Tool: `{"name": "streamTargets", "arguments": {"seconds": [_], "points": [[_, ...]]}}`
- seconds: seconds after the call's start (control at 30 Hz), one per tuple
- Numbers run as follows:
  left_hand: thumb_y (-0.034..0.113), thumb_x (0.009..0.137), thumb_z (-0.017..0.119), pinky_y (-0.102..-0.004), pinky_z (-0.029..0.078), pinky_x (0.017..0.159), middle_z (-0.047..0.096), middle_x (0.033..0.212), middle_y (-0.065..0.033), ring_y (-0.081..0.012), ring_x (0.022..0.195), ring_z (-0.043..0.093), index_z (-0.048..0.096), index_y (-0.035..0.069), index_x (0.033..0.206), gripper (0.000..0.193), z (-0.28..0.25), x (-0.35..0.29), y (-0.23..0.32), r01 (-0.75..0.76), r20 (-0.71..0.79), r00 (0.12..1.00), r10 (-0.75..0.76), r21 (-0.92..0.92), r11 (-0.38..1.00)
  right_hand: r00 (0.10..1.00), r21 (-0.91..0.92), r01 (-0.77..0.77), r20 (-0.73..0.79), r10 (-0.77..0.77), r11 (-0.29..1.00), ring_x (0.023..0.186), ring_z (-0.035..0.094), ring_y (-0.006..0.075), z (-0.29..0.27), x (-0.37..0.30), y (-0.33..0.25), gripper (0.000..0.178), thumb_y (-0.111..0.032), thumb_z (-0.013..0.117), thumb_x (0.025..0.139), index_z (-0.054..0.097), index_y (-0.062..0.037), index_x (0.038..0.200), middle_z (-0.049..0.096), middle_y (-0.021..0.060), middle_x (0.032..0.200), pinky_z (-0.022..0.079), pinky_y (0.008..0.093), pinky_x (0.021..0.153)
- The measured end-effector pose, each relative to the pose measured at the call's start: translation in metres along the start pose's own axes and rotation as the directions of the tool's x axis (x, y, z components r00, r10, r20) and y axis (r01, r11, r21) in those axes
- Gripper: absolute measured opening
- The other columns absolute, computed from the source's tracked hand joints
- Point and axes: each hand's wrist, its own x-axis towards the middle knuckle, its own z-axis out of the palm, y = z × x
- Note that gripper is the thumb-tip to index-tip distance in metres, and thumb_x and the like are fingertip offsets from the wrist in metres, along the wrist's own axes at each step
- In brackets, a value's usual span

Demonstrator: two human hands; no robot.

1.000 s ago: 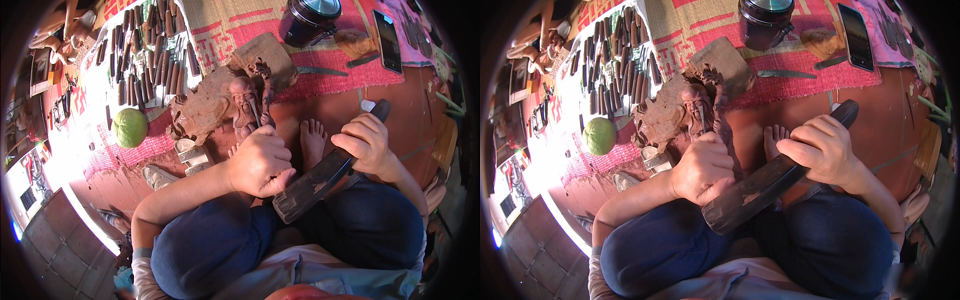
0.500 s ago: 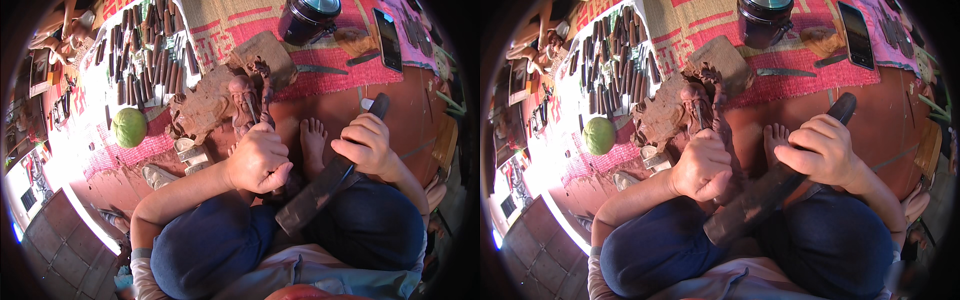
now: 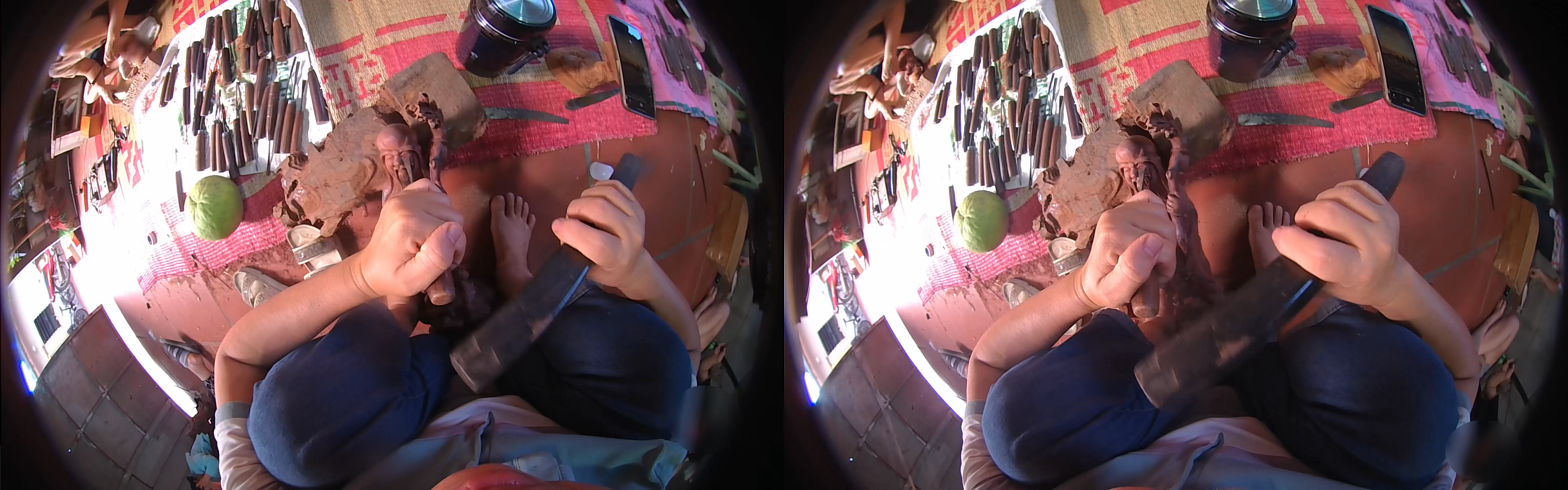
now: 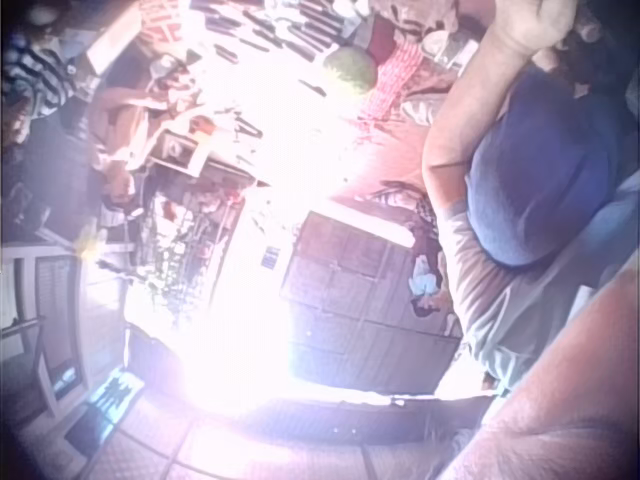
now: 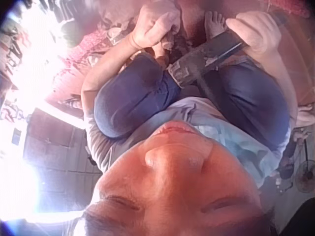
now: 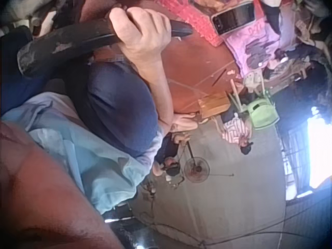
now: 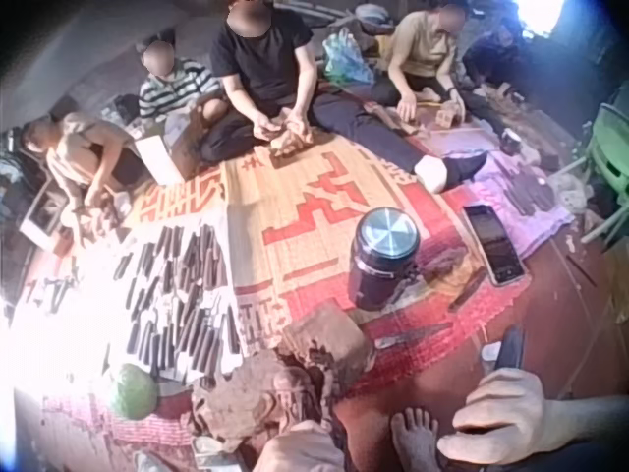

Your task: The person carves a wooden figurine using a chisel and a hammer. They hold the wood steady with one hand while striking the chisel with the hammer to shape the details. The person occasionally switches tools and adjusts the wood's position to access different areas.

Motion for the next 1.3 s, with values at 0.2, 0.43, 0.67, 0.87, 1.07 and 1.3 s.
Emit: {"name": "streamTargets", "arguments": {"seconds": [0.2, 0.43, 0.67, 0.87, 1.07, 1.3], "points": [[0.02, 0.092, 0.039, -0.0365, 0.037, 0.069, 0.049, 0.055, -0.0022, -0.0244, 0.055, 0.05, 0.05, 0.011, 0.055, 0.039, 0.004, -0.002, -0.004, -0.053, 0.016, 0.998, 0.053, 0.041, 0.998, 1.0, 0.046, 0.013, -0.012, -0.013, 0.999, 0.064, 0.057, 0.0205, 0.004, -0.001, 0.002, 0.034, -0.009, 0.073, 0.066, 0.062, -0.0165, 0.097, 0.056, 0.0008, 0.074, 0.044, 0.0322, 0.059], [0.019, 0.091, 0.042, -0.0359, 0.037, 0.067, 0.049, 0.055, -0.0013, -0.024, 0.055, 0.05, 0.049, 0.012, 0.055, 0.038, 0.009, -0.005, -0.01, -0.101, 0.053, 0.994, 0.094, 0.128, 0.987, 0.999, 0.037, 0.003, 0.037, -0.005, 0.999, 0.064, 0.058, 0.0202, 0.004, -0.005, 0.003, 0.029, -0.011, 0.071, 0.067, 0.063, -0.0169, 0.094, 0.056, 0.0008, 0.075, 0.047, 0.0324, 0.06], [0.018, 0.089, 0.044, -0.0362, 0.036, 0.065, 0.049, 0.056, -0.0012, -0.0237, 0.054, 0.049, 0.05, 0.012, 0.055, 0.036, 0.011, -0.005, -0.012, -0.132, 0.045, 0.991, 0.126, 0.151, 0.98, 1.0, -0.01, 0.021, 0.006, -0.021, 1.0, 0.065, 0.057, 0.0179, 0.008, -0.01, 0.006, 0.023, -0.011, 0.068, 0.067, 0.064, -0.0179, 0.089, 0.055, -0.0016, 0.074, 0.045, 0.0309, 0.06], [0.014, 0.077, 0.059, -0.0369, 0.036, 0.061, 0.045, 0.055, -0.0045, -0.0257, 0.053, 0.047, 0.049, 0.009, 0.054, 0.025, 0.019, -0.003, 0.01, -0.116, 0.014, 0.993, 0.118, 0.35, 0.929, 1.0, 0.039, 0.013, 0.015, -0.014, 0.999, 0.064, 0.057, 0.017, 0.01, -0.014, 0.007, 0.023, -0.012, 0.069, 0.067, 0.064, -0.0176, 0.088, 0.055, -0.0016, 0.074, 0.044, 0.0306, 0.059], [0.013, 0.079, 0.056, -0.0366, 0.035, 0.062, 0.045, 0.056, -0.0038, -0.0251, 0.054, 0.047, 0.047, 0.009, 0.054, 0.027, 0.023, -0.006, -0.005, -0.144, 0.068, 0.989, 0.131, 0.248, 0.958, 1.0, 0.047, 0.015, 0.019, -0.016, 0.999, 0.062, 0.057, 0.0169, 0.011, -0.012, 0.004, 0.022, -0.011, 0.069, 0.067, 0.064, -0.0172, 0.087, 0.054, -0.0014, 0.072, 0.044, 0.0303, 0.058], [0.016, 0.086, 0.048, -0.0367, 0.035, 0.064, 0.045, 0.056, -0.0029, -0.0249, 0.053, 0.046, 0.046, 0.01, 0.055, 0.032, 0.018, -0.007, -0.013, -0.174, 0.107, 0.982, 0.153, 0.226, 0.959, 1.0, 0.066, 0.007, 0.014, -0.008, 0.998, 0.062, 0.057, 0.018, 0.01, -0.01, 0.005, 0.023, -0.011, 0.07, 0.066, 0.064, -0.0161, 0.088, 0.056, -0.0006, 0.074, 0.044, 0.0308, 0.058]]}}
